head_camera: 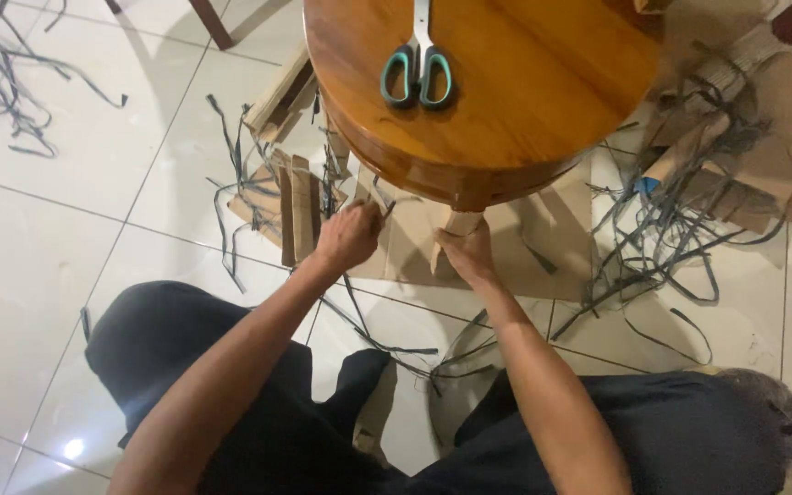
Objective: Wrapping a wooden table leg with black plastic strips to finish the piece.
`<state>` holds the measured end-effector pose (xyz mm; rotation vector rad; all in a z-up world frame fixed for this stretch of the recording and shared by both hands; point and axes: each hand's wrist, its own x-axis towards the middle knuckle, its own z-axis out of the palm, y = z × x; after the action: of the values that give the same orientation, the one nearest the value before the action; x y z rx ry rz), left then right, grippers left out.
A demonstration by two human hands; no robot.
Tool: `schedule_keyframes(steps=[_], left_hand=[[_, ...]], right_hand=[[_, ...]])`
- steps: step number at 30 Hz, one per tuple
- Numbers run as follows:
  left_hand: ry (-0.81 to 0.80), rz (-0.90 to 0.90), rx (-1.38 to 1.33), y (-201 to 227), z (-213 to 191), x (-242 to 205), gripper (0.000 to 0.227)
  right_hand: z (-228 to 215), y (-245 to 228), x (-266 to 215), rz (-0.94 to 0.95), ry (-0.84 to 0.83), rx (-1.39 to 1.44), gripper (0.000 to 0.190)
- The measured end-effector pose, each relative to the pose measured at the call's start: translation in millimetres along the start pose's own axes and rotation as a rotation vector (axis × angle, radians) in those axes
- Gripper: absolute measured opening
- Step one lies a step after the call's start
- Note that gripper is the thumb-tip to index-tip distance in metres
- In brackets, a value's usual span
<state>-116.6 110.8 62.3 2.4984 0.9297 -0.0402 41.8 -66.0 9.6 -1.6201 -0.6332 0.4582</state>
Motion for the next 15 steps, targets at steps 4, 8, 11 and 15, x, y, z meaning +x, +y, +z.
schedule_keyframes(steps=[4,8,11,15], left_hand=[[0.071,-0.007,-0.106,24.3,-4.5,19.1,0.015],[0.182,-0.043,-0.348,62.0,14.8,32.1,0.021],[0.169,-0.077,-0.471,77.0,29.7,44.1,0.024],[0.162,0.002,-0.620,81.0,62.5,53.3,0.024]], right_hand=[[1.1,-14.8,-2.7,0.008,0.007,-0.067,0.027],[0.0,29.7,7.0,-0.011,-0.013,0.092,0.049],[5.0,25.9,13.3,0.103,-0.032,0.343,0.055],[-1.4,19.9,10.9,0.153,-0.123,0.536,0.062]])
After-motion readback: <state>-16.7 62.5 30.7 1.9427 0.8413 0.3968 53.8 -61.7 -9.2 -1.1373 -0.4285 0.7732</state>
